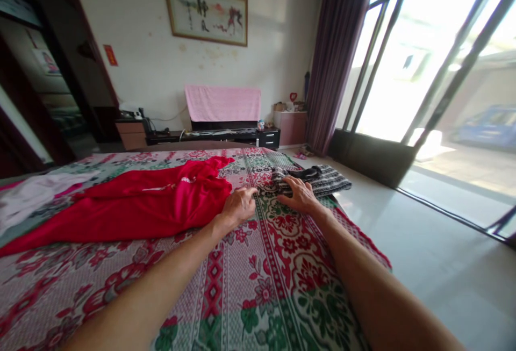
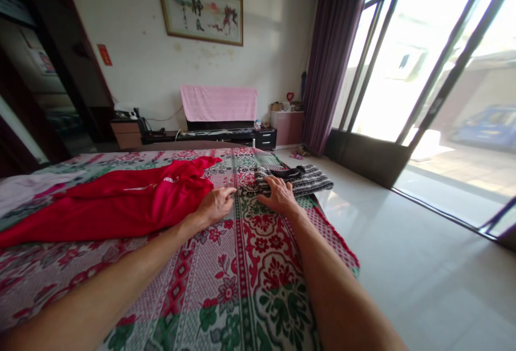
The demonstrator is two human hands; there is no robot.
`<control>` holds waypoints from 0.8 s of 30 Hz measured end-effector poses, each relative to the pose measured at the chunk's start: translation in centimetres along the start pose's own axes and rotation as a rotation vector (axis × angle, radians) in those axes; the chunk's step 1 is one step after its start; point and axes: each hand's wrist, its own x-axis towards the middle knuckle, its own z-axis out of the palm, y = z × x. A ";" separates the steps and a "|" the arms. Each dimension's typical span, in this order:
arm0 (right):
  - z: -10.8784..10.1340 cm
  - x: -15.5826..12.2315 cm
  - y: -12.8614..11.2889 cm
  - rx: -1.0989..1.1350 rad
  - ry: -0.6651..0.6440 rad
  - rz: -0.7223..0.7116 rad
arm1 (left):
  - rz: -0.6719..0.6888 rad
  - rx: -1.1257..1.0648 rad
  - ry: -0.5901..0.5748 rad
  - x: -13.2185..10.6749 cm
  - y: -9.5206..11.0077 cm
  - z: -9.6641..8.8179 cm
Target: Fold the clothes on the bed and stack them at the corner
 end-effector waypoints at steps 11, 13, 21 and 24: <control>0.0 0.3 -0.8 -0.116 -0.109 0.061 | 0.235 -0.069 0.092 -4.2 -4.2 -3.0; -0.3 0.6 -2.0 -0.145 -0.118 0.150 | 0.242 -0.075 0.114 -4.9 -5.2 -3.4; 1.2 2.2 -6.2 -0.045 -0.082 0.637 | 0.179 -0.011 0.206 -7.8 -9.0 -4.8; 1.8 1.9 -6.4 -0.006 -0.069 0.667 | 0.130 -0.004 0.240 -8.4 -10.2 -4.3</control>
